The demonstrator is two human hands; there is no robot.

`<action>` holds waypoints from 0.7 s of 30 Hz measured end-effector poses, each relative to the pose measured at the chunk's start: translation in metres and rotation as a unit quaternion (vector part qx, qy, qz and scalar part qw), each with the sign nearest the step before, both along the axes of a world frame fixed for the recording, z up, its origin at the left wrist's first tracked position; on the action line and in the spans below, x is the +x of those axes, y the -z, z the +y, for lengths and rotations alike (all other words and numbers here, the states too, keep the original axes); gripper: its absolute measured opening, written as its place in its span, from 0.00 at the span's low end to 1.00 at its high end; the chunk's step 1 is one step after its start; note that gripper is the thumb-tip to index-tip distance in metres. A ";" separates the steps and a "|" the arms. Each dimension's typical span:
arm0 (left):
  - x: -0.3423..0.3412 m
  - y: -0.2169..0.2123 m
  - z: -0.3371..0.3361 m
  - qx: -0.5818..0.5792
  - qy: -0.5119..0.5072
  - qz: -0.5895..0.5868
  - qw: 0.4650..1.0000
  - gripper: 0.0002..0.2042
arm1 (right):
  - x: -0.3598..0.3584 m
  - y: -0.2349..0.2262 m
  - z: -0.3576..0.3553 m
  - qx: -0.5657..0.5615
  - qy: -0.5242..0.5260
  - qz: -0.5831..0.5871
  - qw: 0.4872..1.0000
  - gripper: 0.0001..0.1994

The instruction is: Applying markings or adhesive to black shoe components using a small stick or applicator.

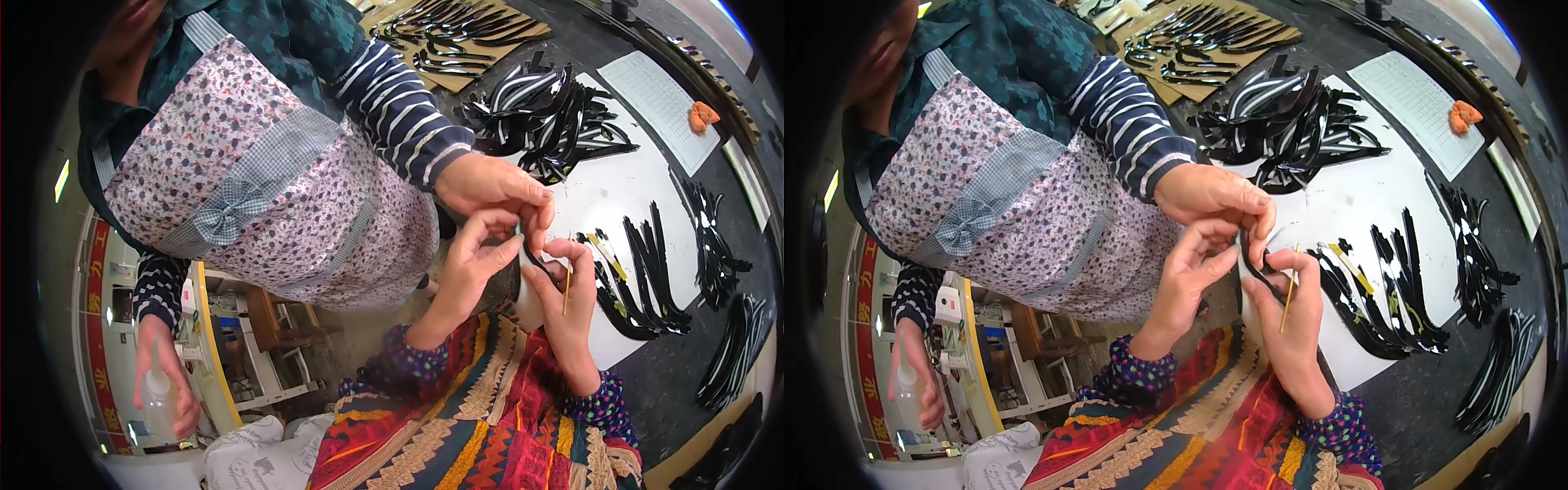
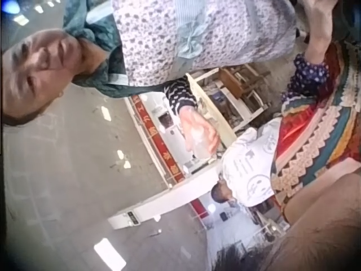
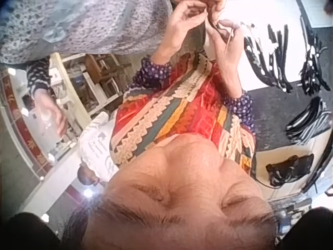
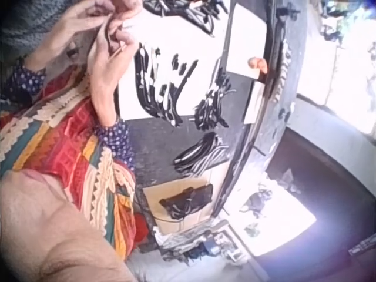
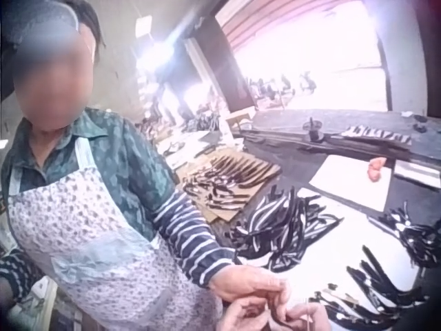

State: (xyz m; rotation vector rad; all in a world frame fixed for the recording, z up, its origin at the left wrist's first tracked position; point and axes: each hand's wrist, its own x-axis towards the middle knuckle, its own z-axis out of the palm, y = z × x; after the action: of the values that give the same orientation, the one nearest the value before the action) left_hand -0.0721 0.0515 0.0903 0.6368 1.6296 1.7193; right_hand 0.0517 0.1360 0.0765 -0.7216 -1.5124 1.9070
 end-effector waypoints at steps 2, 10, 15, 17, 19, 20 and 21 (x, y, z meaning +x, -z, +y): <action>0.002 0.001 0.001 0.046 -0.015 -0.071 0.996 0.14 | 0.008 0.003 -0.004 -0.045 0.002 0.047 0.998 0.18; 0.019 -0.020 -0.002 0.059 -0.015 -0.178 0.982 0.16 | 0.003 0.010 -0.017 -0.058 0.055 0.115 0.990 0.18; 0.019 -0.020 -0.004 0.025 -0.026 -0.158 0.987 0.12 | -0.004 0.011 -0.018 -0.057 0.043 0.129 0.989 0.18; 0.021 -0.021 -0.002 0.038 -0.042 -0.120 0.991 0.11 | -0.003 0.011 -0.019 -0.054 0.040 0.129 0.989 0.18; 0.019 -0.021 -0.003 0.044 -0.037 -0.129 0.990 0.11 | -0.003 0.010 -0.020 -0.065 0.030 0.142 0.987 0.17; 0.019 -0.021 -0.003 0.050 -0.031 -0.138 0.989 0.11 | -0.002 0.010 -0.021 -0.065 0.030 0.139 0.988 0.17; 0.020 -0.022 -0.002 0.050 -0.031 -0.141 0.988 0.11 | -0.002 0.010 -0.021 -0.062 0.028 0.145 0.987 0.18</action>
State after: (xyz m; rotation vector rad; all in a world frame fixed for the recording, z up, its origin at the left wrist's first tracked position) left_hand -0.0519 0.0496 0.1123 0.3722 1.3862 1.8511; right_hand 0.0499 0.1151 0.0664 -0.5063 -1.1912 1.9786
